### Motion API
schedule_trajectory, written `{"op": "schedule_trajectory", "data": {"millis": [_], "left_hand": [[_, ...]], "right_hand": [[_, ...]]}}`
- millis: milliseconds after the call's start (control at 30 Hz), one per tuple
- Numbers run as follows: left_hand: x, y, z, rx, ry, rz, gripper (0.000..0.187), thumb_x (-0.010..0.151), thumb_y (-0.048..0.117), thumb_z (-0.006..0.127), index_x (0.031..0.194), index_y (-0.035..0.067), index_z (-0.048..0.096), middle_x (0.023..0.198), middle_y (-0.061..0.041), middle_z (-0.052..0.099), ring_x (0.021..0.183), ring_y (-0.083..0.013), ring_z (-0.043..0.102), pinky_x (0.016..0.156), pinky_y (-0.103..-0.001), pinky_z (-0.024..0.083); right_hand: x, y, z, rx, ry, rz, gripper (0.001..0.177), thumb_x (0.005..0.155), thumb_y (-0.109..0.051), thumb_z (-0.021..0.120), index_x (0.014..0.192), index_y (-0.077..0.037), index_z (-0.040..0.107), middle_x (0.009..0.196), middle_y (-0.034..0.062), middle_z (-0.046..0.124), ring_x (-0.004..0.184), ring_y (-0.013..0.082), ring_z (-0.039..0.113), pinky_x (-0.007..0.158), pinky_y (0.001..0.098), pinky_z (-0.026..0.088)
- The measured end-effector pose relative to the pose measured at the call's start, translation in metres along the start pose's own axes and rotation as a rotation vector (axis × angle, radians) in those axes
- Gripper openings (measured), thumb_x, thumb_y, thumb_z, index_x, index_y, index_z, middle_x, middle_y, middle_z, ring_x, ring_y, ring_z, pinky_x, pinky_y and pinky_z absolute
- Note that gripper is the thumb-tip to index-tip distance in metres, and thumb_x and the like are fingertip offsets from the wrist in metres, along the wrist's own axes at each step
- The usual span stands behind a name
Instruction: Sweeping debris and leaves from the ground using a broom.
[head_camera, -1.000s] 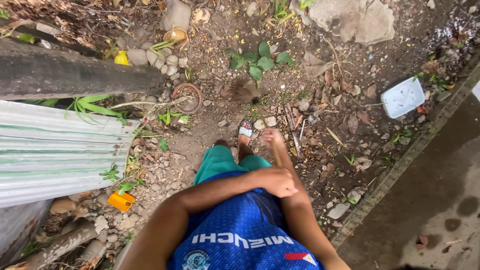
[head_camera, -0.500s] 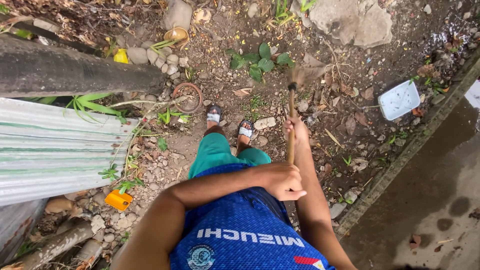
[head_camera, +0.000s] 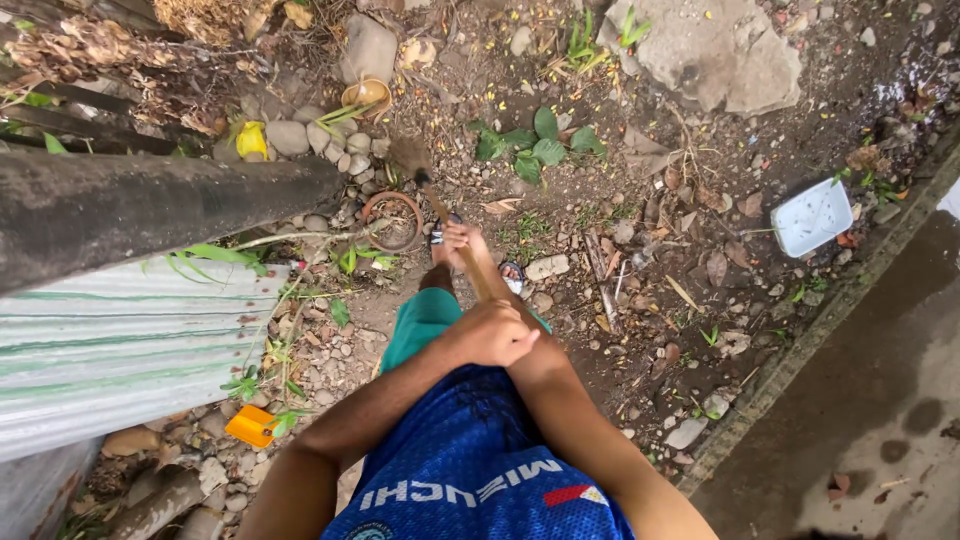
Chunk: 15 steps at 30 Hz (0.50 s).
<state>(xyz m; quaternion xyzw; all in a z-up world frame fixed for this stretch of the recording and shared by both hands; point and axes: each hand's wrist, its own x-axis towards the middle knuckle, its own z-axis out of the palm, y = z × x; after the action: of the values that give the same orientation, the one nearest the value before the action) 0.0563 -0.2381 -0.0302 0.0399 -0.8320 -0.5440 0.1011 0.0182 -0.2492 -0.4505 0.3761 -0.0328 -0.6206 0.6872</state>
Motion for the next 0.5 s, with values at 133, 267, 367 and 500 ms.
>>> {"op": "schedule_trajectory", "data": {"millis": [133, 267, 367, 500], "left_hand": [[0.0, -0.03, -0.012, -0.059, 0.022, -0.057, 0.042, 0.096, 0.016, 0.066, 0.057, 0.007, 0.053, 0.06, -0.01, 0.057, 0.062, -0.03, 0.061, 0.067, -0.045, 0.047], [0.021, -0.028, 0.007, -0.253, -0.08, 0.14, 0.044, 0.093, 0.016, 0.067, 0.051, 0.009, 0.053, 0.053, -0.008, 0.056, 0.053, -0.0278, 0.057, 0.065, -0.043, 0.046], [0.025, -0.024, 0.009, -0.333, -0.127, 0.196, 0.044, 0.093, 0.015, 0.066, 0.052, 0.008, 0.052, 0.055, -0.008, 0.057, 0.054, -0.0277, 0.057, 0.066, -0.042, 0.046], [0.029, -0.015, -0.023, -0.359, -0.179, 0.259, 0.043, 0.091, 0.015, 0.066, 0.052, 0.007, 0.052, 0.055, -0.008, 0.058, 0.055, -0.0283, 0.056, 0.066, -0.042, 0.046]], "right_hand": [[-0.035, -0.029, 0.036, -0.283, 0.424, -0.393, 0.031, 0.102, -0.004, 0.029, 0.109, 0.01, 0.055, 0.07, -0.0019, 0.047, 0.044, 0.0057, 0.04, 0.033, 0.0172, 0.037], [-0.11, -0.049, 0.096, -0.21, 0.417, -0.445, 0.019, 0.106, -0.006, 0.033, 0.101, 0.0, 0.05, 0.065, -0.0033, 0.043, 0.04, 0.0052, 0.035, 0.029, 0.0181, 0.031], [-0.156, -0.05, 0.133, -0.214, 0.515, -0.544, 0.012, 0.107, -0.003, 0.04, 0.099, -0.003, 0.049, 0.062, -0.0044, 0.041, 0.039, 0.0048, 0.033, 0.028, 0.0172, 0.028], [-0.179, -0.067, 0.148, -0.284, 0.467, -0.668, 0.014, 0.108, -0.002, 0.04, 0.094, -0.003, 0.043, 0.065, -0.0021, 0.042, 0.043, 0.0047, 0.035, 0.033, 0.0168, 0.03]]}}
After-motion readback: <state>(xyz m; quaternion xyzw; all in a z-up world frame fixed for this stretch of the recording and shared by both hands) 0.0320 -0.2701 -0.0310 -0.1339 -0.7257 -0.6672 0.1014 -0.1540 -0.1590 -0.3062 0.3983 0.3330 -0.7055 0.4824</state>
